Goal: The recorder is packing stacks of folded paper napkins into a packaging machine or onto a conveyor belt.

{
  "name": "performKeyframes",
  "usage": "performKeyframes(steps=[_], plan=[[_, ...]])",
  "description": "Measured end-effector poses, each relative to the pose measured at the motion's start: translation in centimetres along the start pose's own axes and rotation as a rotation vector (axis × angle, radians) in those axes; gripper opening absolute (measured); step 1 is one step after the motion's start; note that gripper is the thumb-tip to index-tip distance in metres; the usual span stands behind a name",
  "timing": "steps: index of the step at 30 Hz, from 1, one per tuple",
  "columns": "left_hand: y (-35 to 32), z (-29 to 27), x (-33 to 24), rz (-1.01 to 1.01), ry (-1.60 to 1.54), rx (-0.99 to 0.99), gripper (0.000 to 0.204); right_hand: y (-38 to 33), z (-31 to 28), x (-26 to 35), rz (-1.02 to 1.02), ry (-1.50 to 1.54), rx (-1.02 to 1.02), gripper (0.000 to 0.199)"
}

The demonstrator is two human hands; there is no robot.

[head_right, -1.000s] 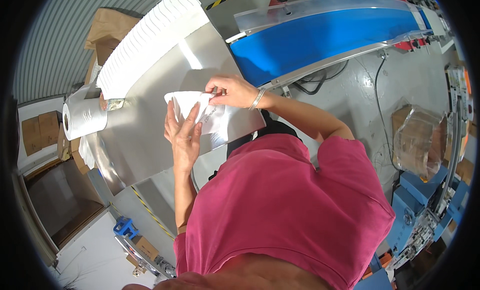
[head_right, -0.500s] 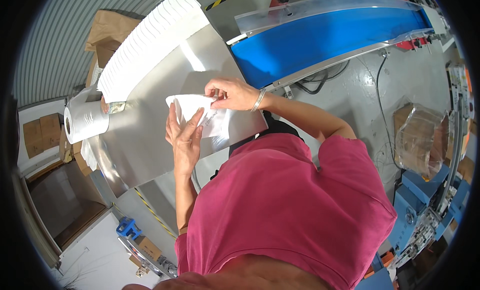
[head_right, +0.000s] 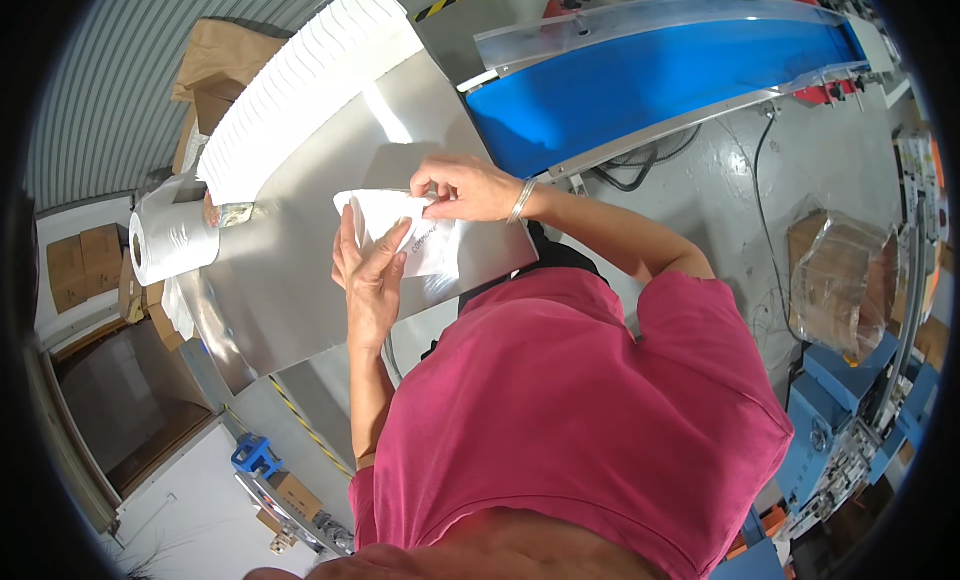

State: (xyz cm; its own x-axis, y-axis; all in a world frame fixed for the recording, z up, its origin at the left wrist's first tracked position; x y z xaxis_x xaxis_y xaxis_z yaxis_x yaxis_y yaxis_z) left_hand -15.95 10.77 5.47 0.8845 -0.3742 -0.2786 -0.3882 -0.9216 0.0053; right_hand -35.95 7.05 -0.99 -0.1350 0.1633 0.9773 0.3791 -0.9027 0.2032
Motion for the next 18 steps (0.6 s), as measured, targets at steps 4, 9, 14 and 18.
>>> performKeyframes(steps=[4, 9, 14, 18], plan=[[0.1, -0.07, 0.02, 0.0, -0.017, 0.002, 0.042, -0.07, 0.12, 0.01, -0.011, 0.001, -0.029, 0.025], [0.14, -0.19, 0.0, -0.002, -0.008, 0.006, 0.043, -0.34, 0.31, -0.11, -0.093, -0.037, -0.073, 0.025], [0.11, -0.16, -0.04, -0.007, -0.004, 0.013, 0.044, -0.28, 0.32, 0.36, -0.112, -0.079, -0.067, 0.025], [0.16, -0.25, 0.01, -0.004, -0.018, 0.008, 0.044, -0.25, 0.35, 0.58, -0.138, -0.088, -0.062, 0.025]])
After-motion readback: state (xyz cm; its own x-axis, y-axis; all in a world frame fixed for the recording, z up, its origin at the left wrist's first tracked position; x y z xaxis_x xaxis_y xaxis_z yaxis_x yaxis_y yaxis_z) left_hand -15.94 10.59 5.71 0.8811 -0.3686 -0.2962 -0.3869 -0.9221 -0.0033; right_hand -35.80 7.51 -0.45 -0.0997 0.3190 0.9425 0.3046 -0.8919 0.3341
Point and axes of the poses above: each hand's wrist, its own y-axis towards the middle knuckle, its own z-axis out of the palm, x = y × z, the point moved 3 cm from there along y, towards the middle knuckle, and after that the axes turned 15 degrees about y, right-handed, at the moved point
